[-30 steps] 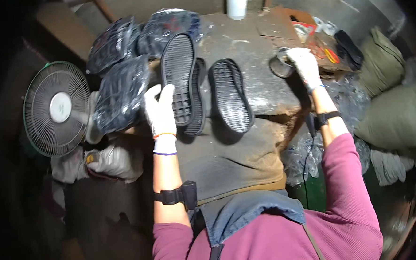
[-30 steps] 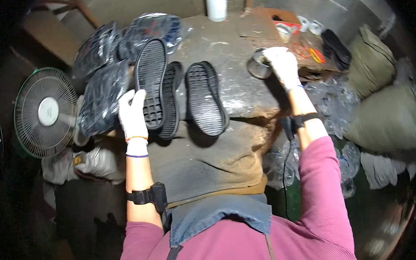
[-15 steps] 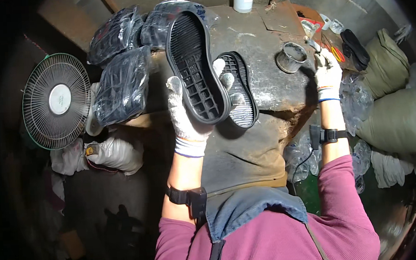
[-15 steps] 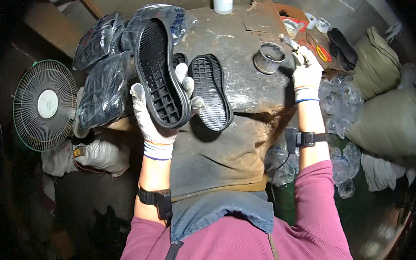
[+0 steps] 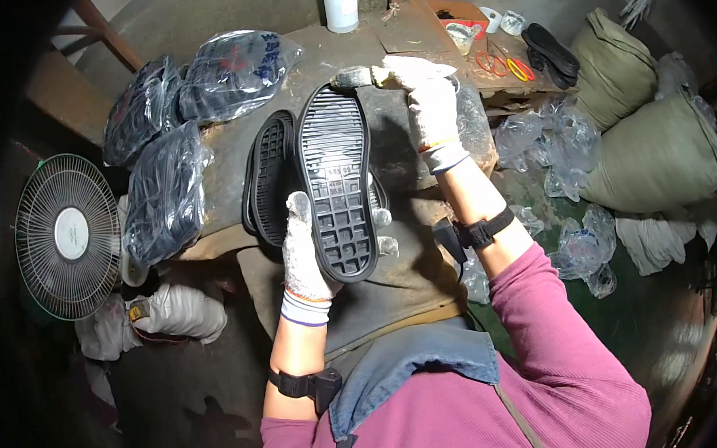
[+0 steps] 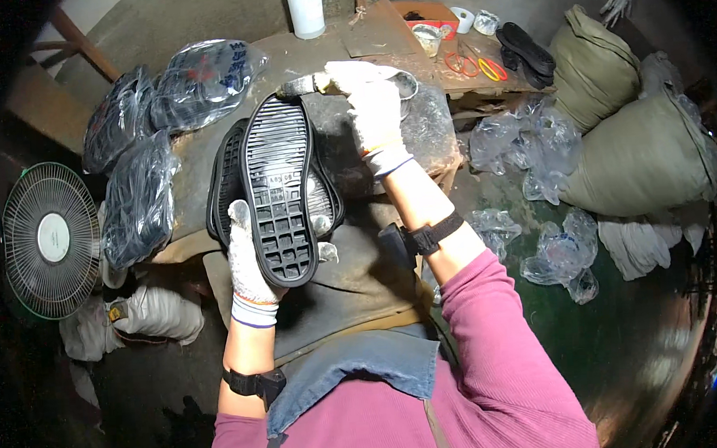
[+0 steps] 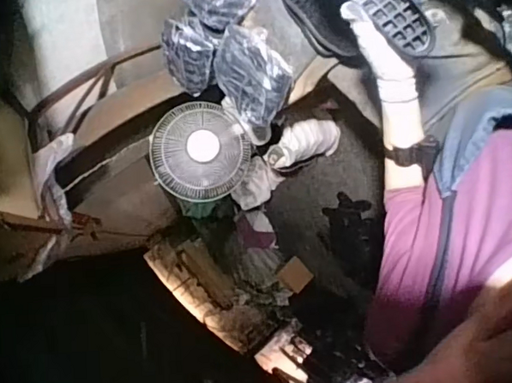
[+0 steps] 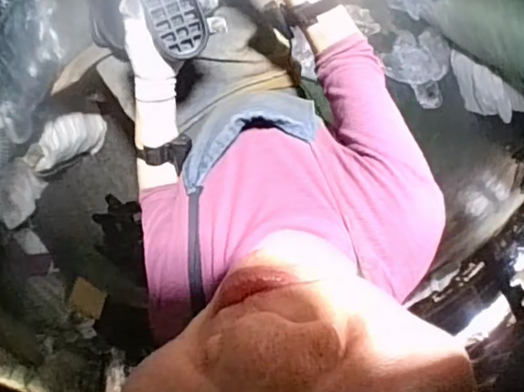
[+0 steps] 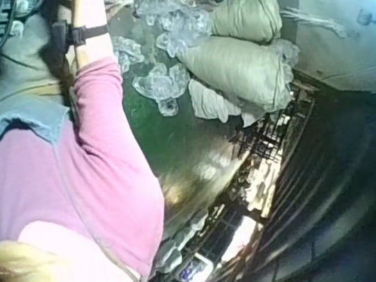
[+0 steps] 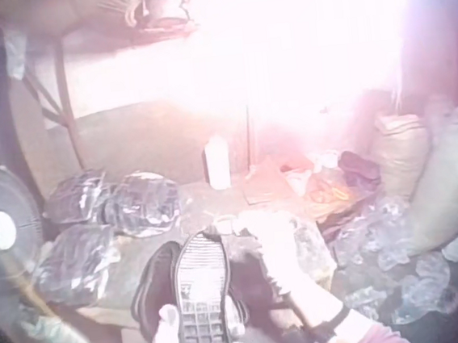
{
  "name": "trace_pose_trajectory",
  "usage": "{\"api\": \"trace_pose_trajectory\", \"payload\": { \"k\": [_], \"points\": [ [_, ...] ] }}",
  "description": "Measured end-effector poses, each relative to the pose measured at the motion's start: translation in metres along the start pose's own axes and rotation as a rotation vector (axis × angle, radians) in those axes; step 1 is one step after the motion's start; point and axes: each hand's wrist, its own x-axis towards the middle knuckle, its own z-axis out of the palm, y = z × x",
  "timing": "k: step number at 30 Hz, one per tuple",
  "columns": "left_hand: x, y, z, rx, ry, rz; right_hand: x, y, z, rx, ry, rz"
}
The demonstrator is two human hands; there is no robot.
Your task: Apply adhesive or primer to the bottom of shoe soles using a brush.
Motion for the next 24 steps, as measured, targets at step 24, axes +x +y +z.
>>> {"api": "trace_pose_trajectory", "payload": {
  "k": [24],
  "points": [
    [-0.017, 0.061, -0.038, 0.141, 0.034, 0.006, -0.106, -0.161, -0.030, 0.342, -0.622, 0.573]
  ]
}}
